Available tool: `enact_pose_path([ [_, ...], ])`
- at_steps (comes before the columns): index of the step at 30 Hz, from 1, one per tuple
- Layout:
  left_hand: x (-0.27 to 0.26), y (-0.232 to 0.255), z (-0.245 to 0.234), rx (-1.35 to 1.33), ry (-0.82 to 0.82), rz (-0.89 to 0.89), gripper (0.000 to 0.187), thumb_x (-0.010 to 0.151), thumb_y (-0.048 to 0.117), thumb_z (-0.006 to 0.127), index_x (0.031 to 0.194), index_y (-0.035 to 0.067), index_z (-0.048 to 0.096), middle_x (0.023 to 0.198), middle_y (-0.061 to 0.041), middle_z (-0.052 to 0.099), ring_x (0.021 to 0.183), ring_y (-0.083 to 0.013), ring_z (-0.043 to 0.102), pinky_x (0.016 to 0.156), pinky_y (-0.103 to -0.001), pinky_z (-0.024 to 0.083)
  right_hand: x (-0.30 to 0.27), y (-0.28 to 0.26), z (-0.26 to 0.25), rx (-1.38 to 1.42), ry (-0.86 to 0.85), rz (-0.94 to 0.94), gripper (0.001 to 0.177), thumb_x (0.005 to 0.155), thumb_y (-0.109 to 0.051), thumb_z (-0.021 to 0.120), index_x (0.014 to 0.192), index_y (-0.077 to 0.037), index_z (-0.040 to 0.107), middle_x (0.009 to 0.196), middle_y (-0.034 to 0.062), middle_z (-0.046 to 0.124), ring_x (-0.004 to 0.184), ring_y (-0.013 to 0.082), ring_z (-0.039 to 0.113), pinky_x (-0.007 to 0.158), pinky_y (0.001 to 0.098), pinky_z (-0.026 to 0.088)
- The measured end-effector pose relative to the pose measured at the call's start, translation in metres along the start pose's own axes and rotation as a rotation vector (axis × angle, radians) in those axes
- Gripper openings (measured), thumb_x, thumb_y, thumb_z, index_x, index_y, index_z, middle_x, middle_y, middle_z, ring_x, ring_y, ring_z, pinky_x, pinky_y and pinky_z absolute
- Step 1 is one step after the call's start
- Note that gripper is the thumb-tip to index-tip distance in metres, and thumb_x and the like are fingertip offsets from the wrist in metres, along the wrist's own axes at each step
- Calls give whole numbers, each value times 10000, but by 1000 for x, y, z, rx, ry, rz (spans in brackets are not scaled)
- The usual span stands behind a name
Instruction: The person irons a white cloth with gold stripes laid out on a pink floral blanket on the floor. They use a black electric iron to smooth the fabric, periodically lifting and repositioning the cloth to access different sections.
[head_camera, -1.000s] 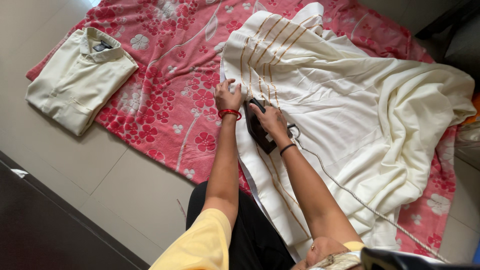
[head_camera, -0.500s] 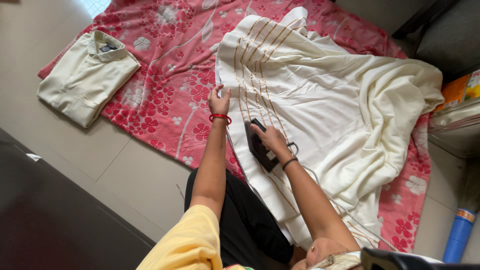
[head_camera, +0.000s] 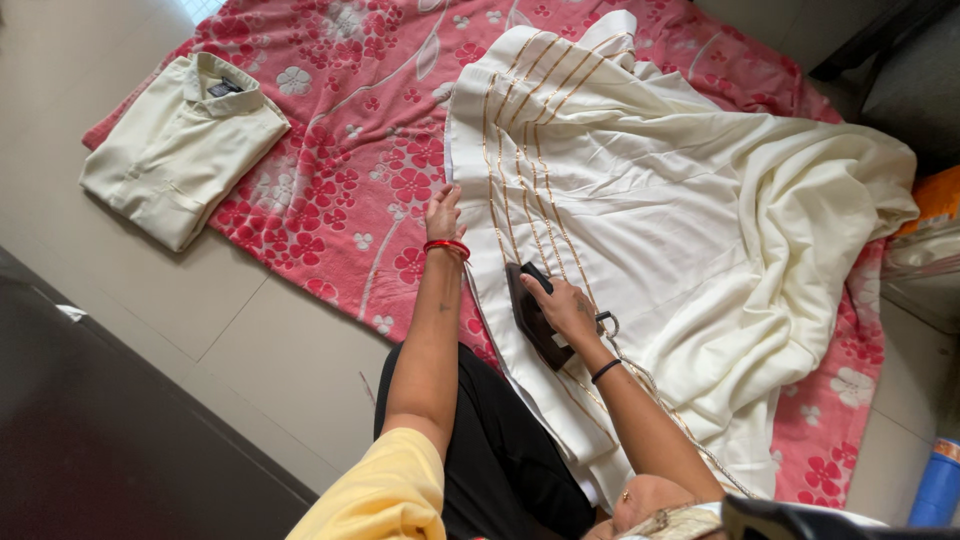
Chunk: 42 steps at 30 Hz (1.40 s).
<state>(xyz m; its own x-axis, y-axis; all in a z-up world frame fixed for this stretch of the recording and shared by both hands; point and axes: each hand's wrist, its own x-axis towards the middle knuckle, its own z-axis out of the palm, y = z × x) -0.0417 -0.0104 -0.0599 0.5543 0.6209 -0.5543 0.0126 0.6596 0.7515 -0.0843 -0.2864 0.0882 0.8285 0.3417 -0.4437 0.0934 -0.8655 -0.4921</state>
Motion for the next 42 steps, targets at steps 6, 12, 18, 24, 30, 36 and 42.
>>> enact_pose_path([
  [6,20,3,26,-69,49,178,432,871,304,779,1256,149,658,1070,1,588,902,-126,460,723,-415,341,68,-24,8,-21,67,-18,806,862,-826,462,792,-69,730,692,130,695,699,305,706,664,463,536],
  [12,15,26,21,-138,-27,248,385,892,210,753,1232,75,634,1083,-57,627,876,-148,517,677,-248,372,129,-59,-14,30,2,-110,738,847,-798,533,826,-84,718,655,96,689,594,239,697,602,413,540],
  [18,-2,49,19,-100,69,379,365,871,168,724,1211,66,637,1176,-90,647,1071,-191,636,937,-311,546,93,-42,-41,108,57,-91,722,897,-759,530,765,-59,649,582,48,616,500,183,620,491,353,481],
  [24,-9,41,37,36,38,416,331,897,205,735,1193,66,681,1234,-87,637,1172,-199,592,1030,-356,471,8,7,-42,93,-56,23,704,879,-736,542,765,-57,684,554,55,618,483,178,627,478,345,489],
  [30,2,25,35,92,13,470,330,903,227,745,1186,64,698,1213,-66,672,1172,-193,585,1059,-358,445,-36,29,-12,44,-92,61,701,878,-740,530,806,-73,736,572,54,643,537,189,658,523,356,497],
  [36,13,16,30,69,-1,478,321,900,200,748,1179,52,690,1219,-58,659,1202,-167,565,1057,-340,435,-32,14,-3,-11,-41,49,715,869,-768,471,930,-106,735,603,90,684,600,242,702,596,411,526],
  [42,11,14,32,33,-17,433,316,904,182,739,1187,52,687,1226,-70,648,1188,-179,578,1061,-334,434,-8,-6,2,-36,45,-8,755,893,-773,465,937,-70,737,690,148,705,706,326,710,674,462,529],
])
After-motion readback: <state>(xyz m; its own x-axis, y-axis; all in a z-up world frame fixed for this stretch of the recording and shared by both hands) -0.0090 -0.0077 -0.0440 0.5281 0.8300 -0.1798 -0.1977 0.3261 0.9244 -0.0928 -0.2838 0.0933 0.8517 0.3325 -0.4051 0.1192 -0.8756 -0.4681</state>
